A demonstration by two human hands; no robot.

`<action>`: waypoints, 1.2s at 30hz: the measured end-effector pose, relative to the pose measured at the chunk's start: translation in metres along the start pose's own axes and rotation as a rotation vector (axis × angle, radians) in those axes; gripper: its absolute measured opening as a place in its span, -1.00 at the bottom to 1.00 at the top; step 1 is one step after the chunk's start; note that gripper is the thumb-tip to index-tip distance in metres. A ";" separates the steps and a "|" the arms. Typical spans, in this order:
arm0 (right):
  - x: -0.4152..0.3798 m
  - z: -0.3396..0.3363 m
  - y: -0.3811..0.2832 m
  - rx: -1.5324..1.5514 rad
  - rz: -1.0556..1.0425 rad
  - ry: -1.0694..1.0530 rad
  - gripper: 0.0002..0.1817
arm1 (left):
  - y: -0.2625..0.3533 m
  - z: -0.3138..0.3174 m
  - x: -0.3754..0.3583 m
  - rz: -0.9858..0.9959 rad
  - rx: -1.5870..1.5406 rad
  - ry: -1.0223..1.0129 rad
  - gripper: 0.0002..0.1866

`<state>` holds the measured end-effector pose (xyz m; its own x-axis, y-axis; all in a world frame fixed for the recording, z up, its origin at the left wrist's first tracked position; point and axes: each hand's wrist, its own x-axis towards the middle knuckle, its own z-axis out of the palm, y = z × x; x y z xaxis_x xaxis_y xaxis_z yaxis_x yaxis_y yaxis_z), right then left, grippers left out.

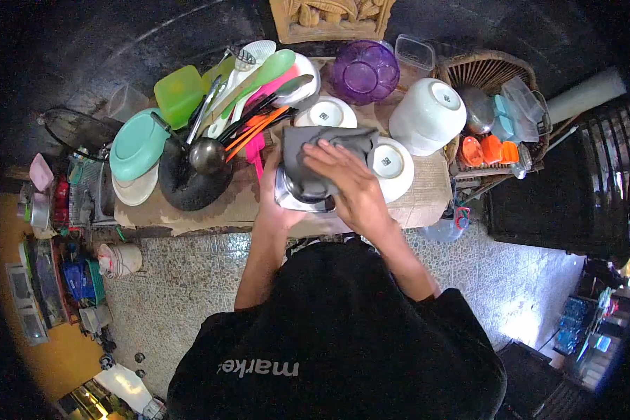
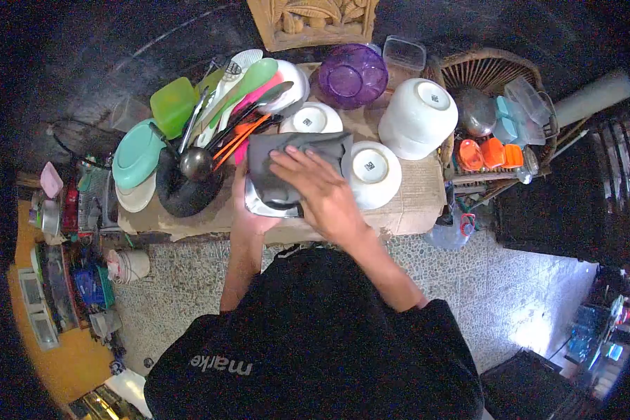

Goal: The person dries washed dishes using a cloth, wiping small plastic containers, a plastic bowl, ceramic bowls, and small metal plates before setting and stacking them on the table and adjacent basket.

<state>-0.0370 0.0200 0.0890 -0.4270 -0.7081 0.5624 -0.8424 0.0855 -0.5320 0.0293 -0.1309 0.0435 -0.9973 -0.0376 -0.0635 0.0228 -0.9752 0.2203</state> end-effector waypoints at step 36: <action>-0.065 -0.003 -0.054 0.458 0.832 0.701 -0.67 | -0.049 0.024 0.020 0.342 1.394 -0.479 0.13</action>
<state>0.0352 0.0639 0.0828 -0.9964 -0.0012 0.0843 -0.0842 -0.0220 -0.9962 0.0063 -0.0783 0.0549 -0.8920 0.1275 0.4336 0.4430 0.0569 0.8947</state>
